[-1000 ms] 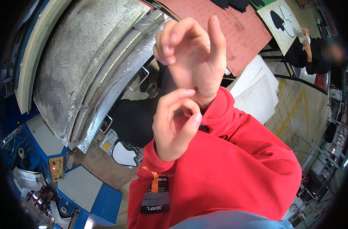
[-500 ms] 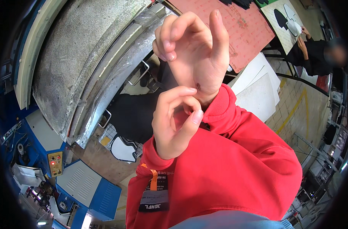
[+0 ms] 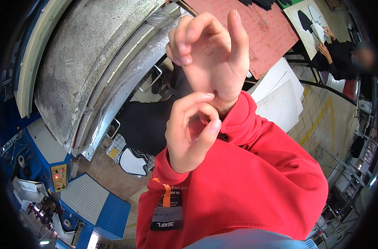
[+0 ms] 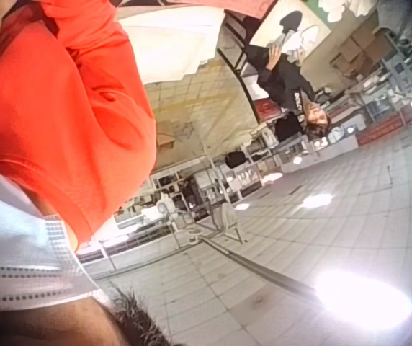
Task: The operator places shoe components on a plate, loads it into a hydraulic press, activates the press, and then retrieves the pressed components.
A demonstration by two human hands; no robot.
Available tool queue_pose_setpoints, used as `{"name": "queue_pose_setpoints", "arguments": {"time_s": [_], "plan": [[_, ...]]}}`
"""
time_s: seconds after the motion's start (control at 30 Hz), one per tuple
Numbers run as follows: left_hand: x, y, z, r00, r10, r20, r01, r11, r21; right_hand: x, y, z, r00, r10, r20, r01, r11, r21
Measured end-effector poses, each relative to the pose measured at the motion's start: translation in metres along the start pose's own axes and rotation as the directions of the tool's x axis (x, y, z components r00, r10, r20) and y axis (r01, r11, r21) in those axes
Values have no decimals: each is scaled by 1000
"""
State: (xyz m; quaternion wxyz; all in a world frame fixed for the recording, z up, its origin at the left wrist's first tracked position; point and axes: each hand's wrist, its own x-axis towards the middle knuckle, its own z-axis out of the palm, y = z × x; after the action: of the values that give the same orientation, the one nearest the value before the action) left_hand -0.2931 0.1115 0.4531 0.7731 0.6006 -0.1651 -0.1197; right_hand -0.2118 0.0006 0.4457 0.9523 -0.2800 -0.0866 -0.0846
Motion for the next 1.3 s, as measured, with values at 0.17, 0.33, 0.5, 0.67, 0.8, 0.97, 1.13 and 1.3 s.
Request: {"name": "queue_pose_setpoints", "arguments": {"time_s": [0.17, 0.33, 0.5, 0.67, 0.8, 0.97, 1.13, 1.3], "plan": [[0, 0, -1, 999, -17, 34, 17, 1000, 13, 0, 1, 0, 1000, -2, 3, 2, 1000, 3], [-1, 0, 1, 999, -39, -14, 39, 999, -37, 0, 0, 0, 1000, 11, 6, -11, 1000, -6], [0, 0, 0, 1000, -9, -10, 9, 1000, -9, 0, 1, 0, 1000, -3, 5, 3, 1000, -2], [1, 0, 1, 1000, -24, 8, 24, 1000, -10, 0, 1, -1, 1000, -4, 13, 4, 1000, 3], [0, 0, 0, 1000, -13, -7, 13, 1000, -10, 0, 0, -1, 1000, -7, 9, 7, 1000, 5], [-2, -3, 0, 1000, 0, 16, 1, 1000, -8, 1, 0, 0, 1000, -7, 21, 7, 1000, 7], [1, -6, 4, 988, 135, -73, -133, 991, 34, 1, -4, 3, 986, 160, 43, -163, 880, 446], [5, -2, 6, 905, 425, -14, -343, 749, 567, -1, -5, 8, 962, 264, 64, -243, 728, 641]]}}
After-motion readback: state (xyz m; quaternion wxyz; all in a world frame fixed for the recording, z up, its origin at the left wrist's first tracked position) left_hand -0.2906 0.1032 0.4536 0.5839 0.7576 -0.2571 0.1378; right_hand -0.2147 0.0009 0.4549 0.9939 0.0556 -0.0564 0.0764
